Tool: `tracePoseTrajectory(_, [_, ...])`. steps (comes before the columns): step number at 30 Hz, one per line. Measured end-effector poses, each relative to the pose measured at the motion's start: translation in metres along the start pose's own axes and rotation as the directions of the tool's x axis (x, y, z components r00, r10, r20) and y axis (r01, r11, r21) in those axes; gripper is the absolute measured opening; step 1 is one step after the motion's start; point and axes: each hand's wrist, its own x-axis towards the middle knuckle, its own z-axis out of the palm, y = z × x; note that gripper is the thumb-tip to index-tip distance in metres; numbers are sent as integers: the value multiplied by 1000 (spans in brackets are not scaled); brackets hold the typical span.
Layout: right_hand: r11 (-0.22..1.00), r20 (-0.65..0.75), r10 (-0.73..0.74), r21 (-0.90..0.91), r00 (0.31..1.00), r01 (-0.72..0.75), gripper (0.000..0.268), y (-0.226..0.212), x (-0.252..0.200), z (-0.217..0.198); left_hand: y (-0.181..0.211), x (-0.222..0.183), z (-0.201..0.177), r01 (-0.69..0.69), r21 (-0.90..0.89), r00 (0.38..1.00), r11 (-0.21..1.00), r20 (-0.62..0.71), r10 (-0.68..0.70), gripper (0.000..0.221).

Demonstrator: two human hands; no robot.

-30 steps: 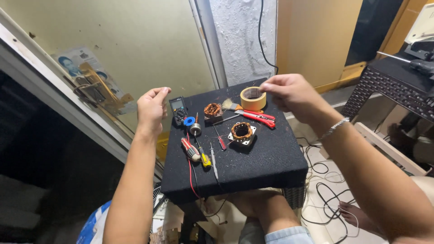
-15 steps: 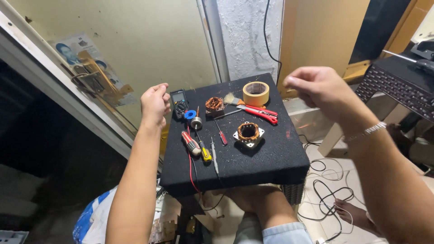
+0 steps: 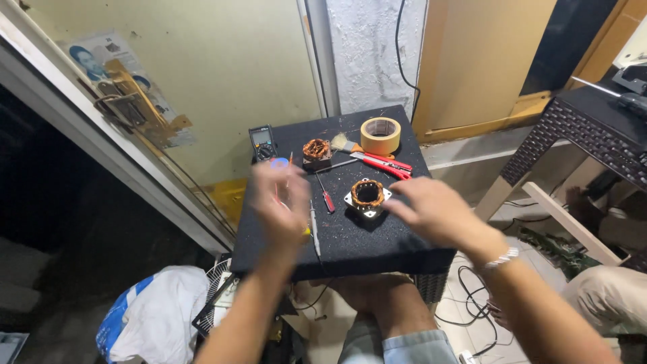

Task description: Assembling and repairing a coil component using various hand tools and a multimeter on a workbench.

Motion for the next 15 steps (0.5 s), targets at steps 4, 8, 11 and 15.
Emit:
tracePoseTrajectory(4, [964, 162, 239, -158, 957, -214, 33, 37, 8, 70, 7, -95, 16, -508, 68, 781, 859, 457, 426, 8])
tracePoseTrajectory(8, [910, 139, 376, 130, 916, -393, 24, 52, 9, 91, -28, -124, 29, -455, 235, 725, 859, 659, 203, 52])
tracePoseTrajectory(11, [746, 86, 440, 518, 894, -418, 19, 37, 5, 87, -25, -119, 49, -385, 314, 771, 868, 626, 115, 55])
tracePoseTrajectory(15, [710, 8, 480, 583, 877, -394, 16, 50, 5, 110, -52, -126, 82, -391, 309, 788, 867, 599, 142, 41])
